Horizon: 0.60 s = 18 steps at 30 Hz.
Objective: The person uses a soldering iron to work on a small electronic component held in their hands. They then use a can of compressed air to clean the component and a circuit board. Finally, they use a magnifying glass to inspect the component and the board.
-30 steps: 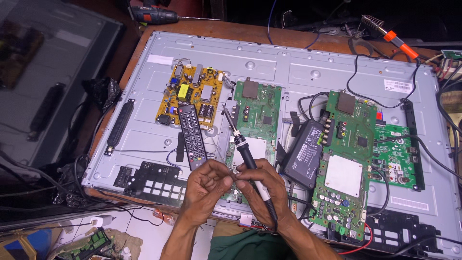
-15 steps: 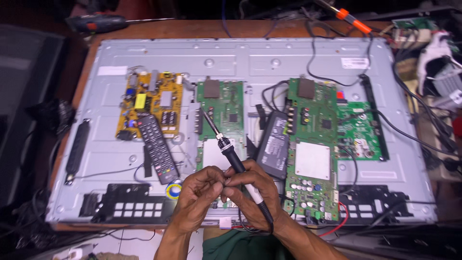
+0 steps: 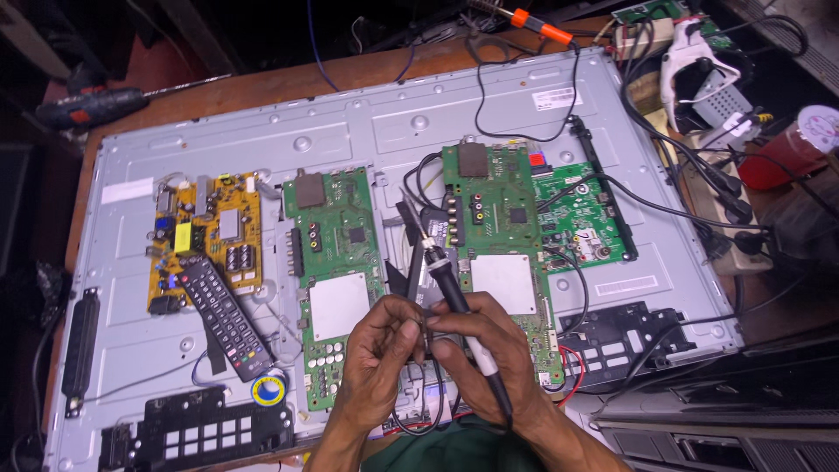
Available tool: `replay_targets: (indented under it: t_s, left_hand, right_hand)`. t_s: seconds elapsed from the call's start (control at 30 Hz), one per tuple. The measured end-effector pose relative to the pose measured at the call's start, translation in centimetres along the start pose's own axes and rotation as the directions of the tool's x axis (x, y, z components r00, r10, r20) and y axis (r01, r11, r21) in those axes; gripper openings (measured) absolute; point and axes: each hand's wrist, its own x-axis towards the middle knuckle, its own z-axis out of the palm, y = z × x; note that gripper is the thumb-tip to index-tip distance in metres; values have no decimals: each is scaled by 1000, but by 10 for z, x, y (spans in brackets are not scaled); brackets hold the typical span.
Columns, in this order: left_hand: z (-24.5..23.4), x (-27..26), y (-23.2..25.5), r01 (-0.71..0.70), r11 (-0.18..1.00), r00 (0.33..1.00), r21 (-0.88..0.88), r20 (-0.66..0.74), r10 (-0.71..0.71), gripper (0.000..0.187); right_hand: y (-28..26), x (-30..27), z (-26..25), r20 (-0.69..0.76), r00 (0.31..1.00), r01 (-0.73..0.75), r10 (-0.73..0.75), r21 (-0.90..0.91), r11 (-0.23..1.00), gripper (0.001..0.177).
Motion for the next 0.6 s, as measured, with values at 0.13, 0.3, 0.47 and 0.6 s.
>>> replay_targets:
  t_s: [0.13,0.3,0.47,0.6]
  left_hand:
    - [-1,15,-23,-22,999,989,-49,-144,14,16]
    - [-10,33,-37,7,979,961,-206,-268,-64,13]
    - [-11,42,-42,59,944,941,-324,-297,-160,13]
    - [-14,45,-49,67,919,938,-388,-290,-191,11]
  right_hand:
    - [17,-27,-19,-126,992,-3,4,9,1000,40]
    - [35,-53,-26,-237,952,-136,196,249,959,39]
    - [47,-53,-26,-262,962,1,75,280,960,23]
    - [51,-57,-27,-243,966,-27,84,228,973,30]
